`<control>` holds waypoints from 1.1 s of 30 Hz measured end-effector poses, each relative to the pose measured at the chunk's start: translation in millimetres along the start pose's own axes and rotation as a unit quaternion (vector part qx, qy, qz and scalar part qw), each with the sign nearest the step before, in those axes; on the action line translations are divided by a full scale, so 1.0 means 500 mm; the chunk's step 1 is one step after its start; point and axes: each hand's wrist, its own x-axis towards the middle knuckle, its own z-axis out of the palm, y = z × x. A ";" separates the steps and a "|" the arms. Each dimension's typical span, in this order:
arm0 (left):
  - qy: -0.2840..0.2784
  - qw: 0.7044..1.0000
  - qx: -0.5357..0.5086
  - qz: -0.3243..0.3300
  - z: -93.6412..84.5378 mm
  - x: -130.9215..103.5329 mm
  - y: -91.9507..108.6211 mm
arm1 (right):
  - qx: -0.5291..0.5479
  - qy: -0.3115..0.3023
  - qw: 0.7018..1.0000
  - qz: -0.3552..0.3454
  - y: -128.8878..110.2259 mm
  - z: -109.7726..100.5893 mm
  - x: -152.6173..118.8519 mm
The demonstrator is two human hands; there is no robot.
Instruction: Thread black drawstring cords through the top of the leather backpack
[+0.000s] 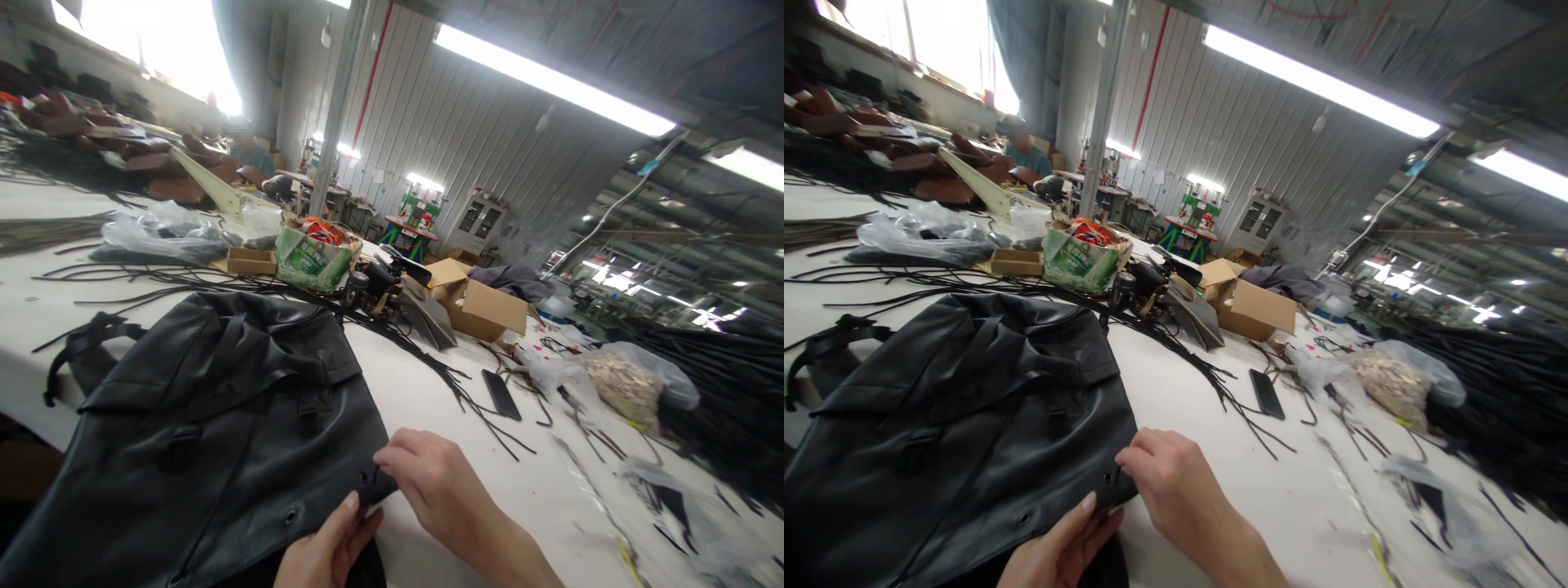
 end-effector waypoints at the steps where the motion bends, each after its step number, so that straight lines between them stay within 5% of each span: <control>1: 0.005 1.000 -0.011 -0.004 0.003 -0.001 0.002 | -0.004 0.005 1.000 -0.004 0.001 0.004 0.001; 5: 0.022 0.998 -0.042 -0.048 0.025 -0.011 0.019 | -0.006 0.054 0.998 -0.012 -0.001 0.013 0.002; 10: -0.055 0.994 -0.058 -0.079 0.006 -0.003 0.018 | -0.015 0.083 0.996 -0.031 -0.007 0.034 -0.001; 17: -0.101 0.993 0.063 0.000 0.000 -0.013 0.020 | -0.018 0.047 0.997 -0.053 -0.007 0.040 -0.009; 28: -0.039 0.933 0.353 0.051 0.031 -0.012 0.028 | 0.050 0.045 0.997 -0.030 0.006 0.073 0.007; 33: -0.011 0.920 0.389 0.043 0.021 -0.048 0.042 | 0.002 0.160 0.985 -0.056 -0.020 0.078 -0.028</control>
